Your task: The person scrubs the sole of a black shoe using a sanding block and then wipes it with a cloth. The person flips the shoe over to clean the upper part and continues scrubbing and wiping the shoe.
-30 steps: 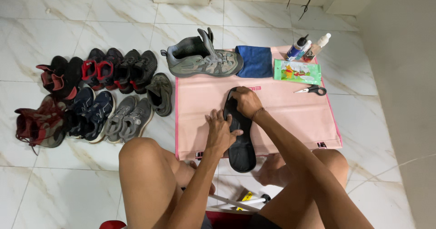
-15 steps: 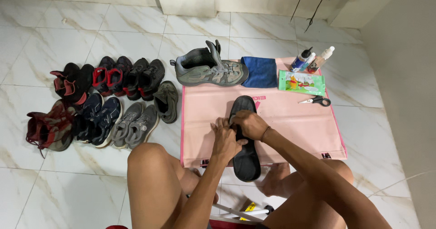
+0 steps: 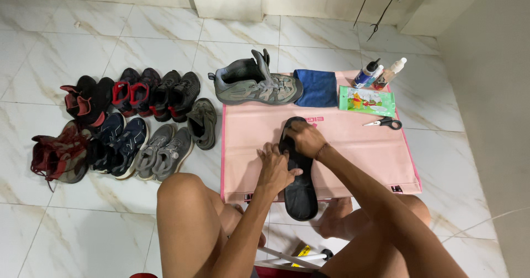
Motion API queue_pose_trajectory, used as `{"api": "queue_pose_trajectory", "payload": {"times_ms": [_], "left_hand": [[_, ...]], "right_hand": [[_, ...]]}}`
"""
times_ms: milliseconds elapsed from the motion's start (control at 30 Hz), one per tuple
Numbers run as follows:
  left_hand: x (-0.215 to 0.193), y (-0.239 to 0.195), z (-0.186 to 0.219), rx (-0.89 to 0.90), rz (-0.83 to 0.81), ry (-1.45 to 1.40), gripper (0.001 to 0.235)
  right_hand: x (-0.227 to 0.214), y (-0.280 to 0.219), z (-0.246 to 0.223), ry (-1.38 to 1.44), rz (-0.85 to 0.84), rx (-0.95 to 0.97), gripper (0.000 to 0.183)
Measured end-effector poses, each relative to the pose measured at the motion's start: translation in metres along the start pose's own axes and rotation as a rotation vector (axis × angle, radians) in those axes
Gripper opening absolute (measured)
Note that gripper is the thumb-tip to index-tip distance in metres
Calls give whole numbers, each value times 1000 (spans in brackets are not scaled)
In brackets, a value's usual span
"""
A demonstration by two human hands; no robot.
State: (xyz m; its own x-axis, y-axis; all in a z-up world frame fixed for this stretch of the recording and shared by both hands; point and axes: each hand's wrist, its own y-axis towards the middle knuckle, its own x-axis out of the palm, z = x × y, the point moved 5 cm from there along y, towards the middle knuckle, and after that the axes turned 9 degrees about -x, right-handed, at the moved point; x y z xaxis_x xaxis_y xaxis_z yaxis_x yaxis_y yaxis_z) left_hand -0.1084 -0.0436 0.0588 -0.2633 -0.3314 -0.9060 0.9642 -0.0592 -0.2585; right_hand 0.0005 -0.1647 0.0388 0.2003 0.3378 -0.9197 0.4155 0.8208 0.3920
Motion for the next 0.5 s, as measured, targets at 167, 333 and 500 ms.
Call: {"api": "queue_pose_trajectory", "payload": {"times_ms": [167,333,500], "left_hand": [[3,0,0,-9,-6,12,96],[-11,-8,-1,2,-25,-55,95],[-12,-8,0,38,-25,-22,105]], "right_hand": [[-4,-8,-10,70,24,34,25],[-9,-8,-26,132,-8,-48,28],[23,3,9,-1,31,79,25]]}}
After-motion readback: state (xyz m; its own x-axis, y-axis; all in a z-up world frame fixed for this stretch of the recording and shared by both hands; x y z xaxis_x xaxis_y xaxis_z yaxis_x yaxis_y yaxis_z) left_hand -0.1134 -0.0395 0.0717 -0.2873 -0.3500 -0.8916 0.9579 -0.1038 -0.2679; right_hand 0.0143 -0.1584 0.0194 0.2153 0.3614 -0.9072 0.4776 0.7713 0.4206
